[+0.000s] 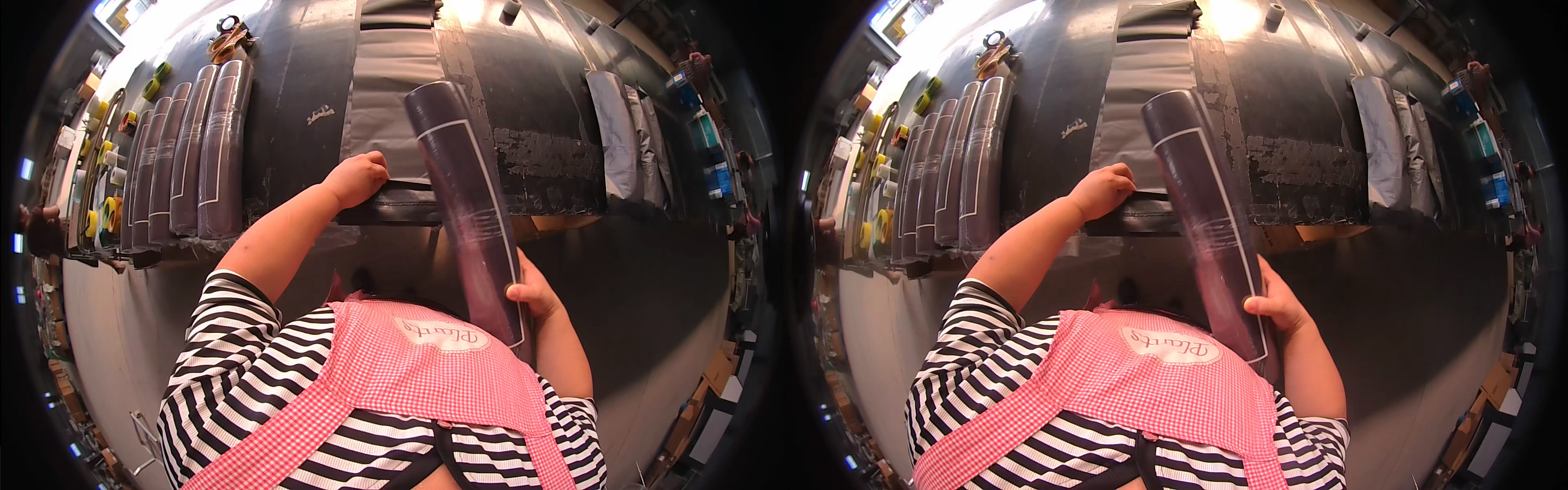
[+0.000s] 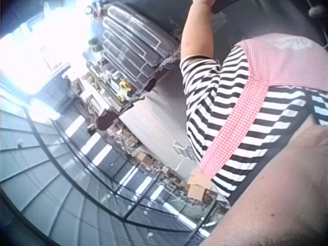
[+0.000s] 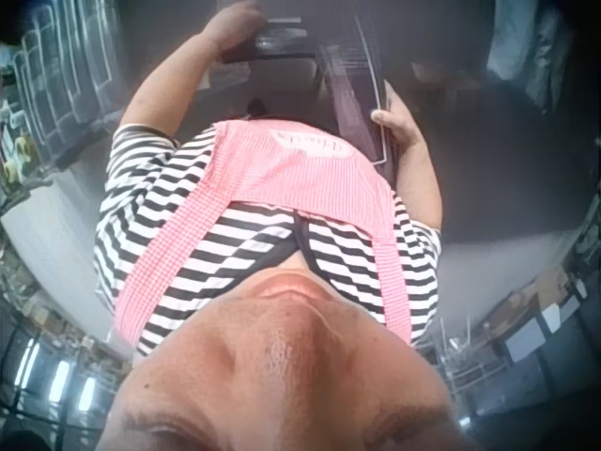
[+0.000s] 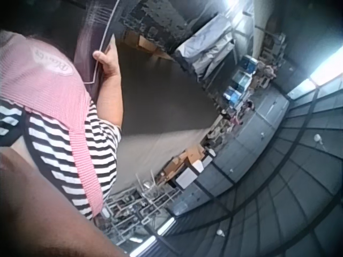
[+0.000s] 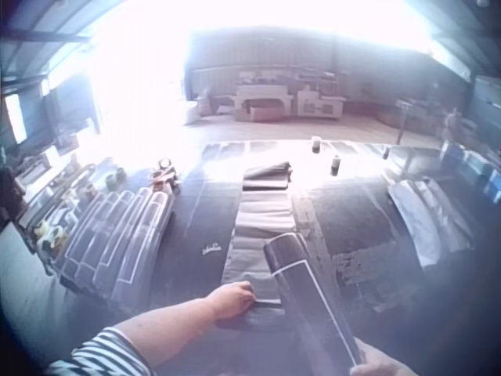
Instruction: The person handles a stack of dark cylindrical items, placing them on a large table. They then wrap each item individually in a dark plastic bag, folding the ends and securing them with tape. The wrapped items are placed in a row on the table.
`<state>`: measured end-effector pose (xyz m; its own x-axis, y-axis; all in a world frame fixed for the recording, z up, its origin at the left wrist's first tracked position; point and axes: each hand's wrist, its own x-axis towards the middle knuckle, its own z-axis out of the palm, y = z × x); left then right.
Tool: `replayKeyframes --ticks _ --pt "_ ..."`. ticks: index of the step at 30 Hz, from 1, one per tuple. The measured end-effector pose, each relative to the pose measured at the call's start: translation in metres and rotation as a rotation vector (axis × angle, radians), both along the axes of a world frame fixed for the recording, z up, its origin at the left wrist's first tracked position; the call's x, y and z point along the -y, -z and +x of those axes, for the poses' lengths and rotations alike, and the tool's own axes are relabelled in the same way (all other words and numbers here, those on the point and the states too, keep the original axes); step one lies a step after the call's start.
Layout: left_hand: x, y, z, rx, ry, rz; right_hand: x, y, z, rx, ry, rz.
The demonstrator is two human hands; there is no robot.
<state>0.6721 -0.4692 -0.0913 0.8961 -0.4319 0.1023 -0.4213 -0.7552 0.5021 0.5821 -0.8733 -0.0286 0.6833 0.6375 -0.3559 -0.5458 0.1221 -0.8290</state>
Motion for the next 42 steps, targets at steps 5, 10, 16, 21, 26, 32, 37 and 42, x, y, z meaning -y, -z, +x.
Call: replayKeyframes --ticks 5,10,16,21,26,32,37,42 --pt "-0.016 0.029 0.022 -0.286 -0.226 -0.277 -0.012 0.003 -0.034 0.101 -0.101 -0.132" --pt "-0.021 -0.003 0.023 -0.68 -0.349 -0.8 0.001 0.013 -0.064 0.366 -0.143 -0.537" --pt "-0.005 -0.025 0.029 -0.32 -0.199 -1.219 -0.029 -0.004 -0.059 0.505 -0.079 -0.763" --pt "-0.015 -0.041 0.085 0.274 -0.229 -0.543 -0.078 0.0 -0.004 0.304 0.2 -0.429" --pt "-0.056 -0.002 0.176 0.001 -0.227 -0.802 -0.166 0.007 0.048 0.354 0.146 -0.447" --pt "-0.068 0.027 0.176 -0.126 -0.23 -0.995 -0.163 0.013 0.138 0.281 -0.067 -0.888" --pt "-0.034 -0.001 0.166 0.421 -0.338 -0.427 -0.197 0.046 0.254 1.144 0.39 -1.313" --pt "-0.051 -0.014 0.126 0.222 -0.323 -0.14 -0.201 0.063 0.25 1.324 -0.049 -1.136"
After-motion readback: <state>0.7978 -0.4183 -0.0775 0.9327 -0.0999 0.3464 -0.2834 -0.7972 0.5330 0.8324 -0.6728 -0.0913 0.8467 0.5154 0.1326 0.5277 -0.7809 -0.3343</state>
